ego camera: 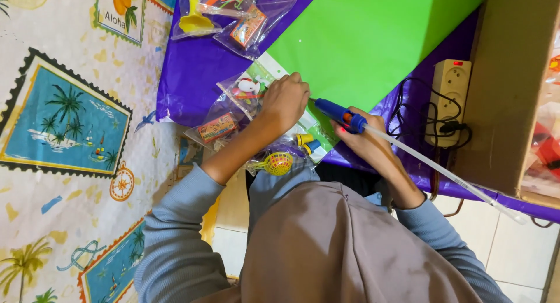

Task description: Sealing plastic bags containing small toys using a hot glue gun.

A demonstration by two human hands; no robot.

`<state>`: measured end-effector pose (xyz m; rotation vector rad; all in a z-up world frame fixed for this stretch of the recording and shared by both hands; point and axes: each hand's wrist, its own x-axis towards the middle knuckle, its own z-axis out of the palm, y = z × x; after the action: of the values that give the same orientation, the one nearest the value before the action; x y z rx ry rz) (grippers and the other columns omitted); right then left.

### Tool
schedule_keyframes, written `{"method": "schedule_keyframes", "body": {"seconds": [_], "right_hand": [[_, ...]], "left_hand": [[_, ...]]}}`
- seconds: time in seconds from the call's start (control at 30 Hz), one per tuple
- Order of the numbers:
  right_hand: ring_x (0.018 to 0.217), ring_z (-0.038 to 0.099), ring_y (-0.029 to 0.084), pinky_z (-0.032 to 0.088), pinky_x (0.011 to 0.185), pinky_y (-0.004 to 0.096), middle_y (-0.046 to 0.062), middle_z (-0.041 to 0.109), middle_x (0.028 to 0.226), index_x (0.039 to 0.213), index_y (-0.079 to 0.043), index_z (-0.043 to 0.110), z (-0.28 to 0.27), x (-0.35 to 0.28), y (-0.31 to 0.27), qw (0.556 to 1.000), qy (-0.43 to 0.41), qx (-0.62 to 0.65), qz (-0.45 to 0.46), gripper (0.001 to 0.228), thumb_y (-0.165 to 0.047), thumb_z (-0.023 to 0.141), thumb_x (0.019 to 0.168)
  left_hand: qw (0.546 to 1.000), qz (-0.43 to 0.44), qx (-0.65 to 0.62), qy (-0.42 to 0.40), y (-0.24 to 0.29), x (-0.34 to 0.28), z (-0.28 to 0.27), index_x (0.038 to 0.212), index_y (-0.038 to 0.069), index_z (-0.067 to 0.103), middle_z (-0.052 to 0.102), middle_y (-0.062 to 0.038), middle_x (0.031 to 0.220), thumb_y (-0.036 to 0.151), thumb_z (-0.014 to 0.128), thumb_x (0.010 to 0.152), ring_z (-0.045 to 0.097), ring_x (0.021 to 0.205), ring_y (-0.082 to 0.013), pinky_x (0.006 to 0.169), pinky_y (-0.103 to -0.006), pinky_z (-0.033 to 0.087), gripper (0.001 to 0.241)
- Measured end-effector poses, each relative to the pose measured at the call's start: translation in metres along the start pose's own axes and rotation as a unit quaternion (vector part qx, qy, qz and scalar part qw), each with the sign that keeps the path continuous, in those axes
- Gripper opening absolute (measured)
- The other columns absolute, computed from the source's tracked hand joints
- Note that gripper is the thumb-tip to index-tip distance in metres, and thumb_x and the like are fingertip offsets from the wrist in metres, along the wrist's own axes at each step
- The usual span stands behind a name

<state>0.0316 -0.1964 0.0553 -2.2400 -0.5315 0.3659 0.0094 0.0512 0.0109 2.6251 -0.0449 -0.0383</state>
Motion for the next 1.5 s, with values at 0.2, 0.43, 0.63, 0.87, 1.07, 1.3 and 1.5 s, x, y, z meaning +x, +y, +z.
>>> {"method": "schedule_keyframes", "body": {"seconds": [0.2,0.43,0.63,0.87,1.07,1.3,1.5], "right_hand": [[0.059,0.059,0.03,0.049,0.063,0.038,0.012,0.061,0.062,0.077,-0.011,0.058,-0.001,0.003,-0.007,1.0,-0.008,0.005,-0.008,0.029,-0.027,0.08,0.086],[0.061,0.063,0.034,0.05,0.063,0.039,0.016,0.063,0.064,0.078,-0.009,0.058,-0.001,0.005,-0.006,1.0,-0.017,0.004,0.0,0.029,-0.025,0.081,0.085],[0.061,0.061,0.035,0.049,0.063,0.039,0.017,0.061,0.063,0.078,-0.009,0.057,-0.003,0.007,-0.01,1.0,-0.014,-0.007,-0.009,0.032,-0.028,0.081,0.086],[0.058,0.06,0.033,0.049,0.061,0.039,0.014,0.06,0.06,0.076,-0.009,0.056,-0.004,0.006,-0.016,1.0,-0.016,-0.015,-0.011,0.031,-0.026,0.08,0.086],[0.063,0.063,0.039,0.05,0.061,0.043,0.017,0.062,0.063,0.077,-0.008,0.057,-0.006,0.007,-0.016,0.999,-0.021,-0.037,-0.007,0.032,-0.03,0.079,0.087],[0.066,0.065,0.04,0.05,0.063,0.045,0.016,0.063,0.063,0.076,-0.009,0.058,-0.014,0.003,-0.021,0.997,-0.033,-0.062,0.02,0.032,-0.032,0.079,0.083],[0.089,0.07,0.047,0.054,0.076,0.055,0.021,0.072,0.081,0.092,-0.013,0.067,-0.029,0.012,-0.038,0.98,-0.121,-0.133,0.09,0.03,-0.041,0.076,0.084]], "left_hand": [[1.0,0.01,0.003,0.009,0.006,-0.003,-0.008,0.087,0.007,0.073,0.055,-0.006,0.086,0.014,0.061,0.097,0.064,0.087,-0.0303,0.081,-0.0441,0.051,0.017],[1.0,0.009,0.002,0.007,0.009,-0.004,-0.014,0.087,0.007,0.073,0.056,-0.006,0.084,0.014,0.061,0.097,0.065,0.083,-0.0302,0.079,-0.0443,0.052,0.017],[1.0,0.004,0.006,0.002,0.009,-0.002,-0.015,0.089,0.008,0.074,0.059,-0.009,0.084,0.017,0.064,0.096,0.067,0.081,-0.0334,0.078,-0.0462,0.053,0.016],[1.0,-0.007,0.0,-0.005,0.008,-0.002,-0.014,0.089,0.009,0.075,0.06,-0.008,0.085,0.018,0.063,0.096,0.068,0.083,-0.0334,0.079,-0.0463,0.054,0.016],[1.0,-0.012,-0.004,-0.012,0.011,-0.001,-0.02,0.091,0.008,0.075,0.061,-0.009,0.086,0.018,0.063,0.096,0.069,0.083,-0.0348,0.08,-0.0469,0.055,0.017],[0.999,-0.019,-0.008,-0.025,0.013,-0.001,-0.023,0.09,0.009,0.075,0.062,-0.009,0.085,0.019,0.062,0.097,0.07,0.082,-0.0342,0.08,-0.0464,0.056,0.017],[0.999,-0.026,0.011,-0.046,0.017,0.002,-0.027,0.093,0.009,0.077,0.063,-0.008,0.088,0.02,0.062,0.097,0.071,0.085,-0.0326,0.082,-0.0464,0.057,0.018]]}}
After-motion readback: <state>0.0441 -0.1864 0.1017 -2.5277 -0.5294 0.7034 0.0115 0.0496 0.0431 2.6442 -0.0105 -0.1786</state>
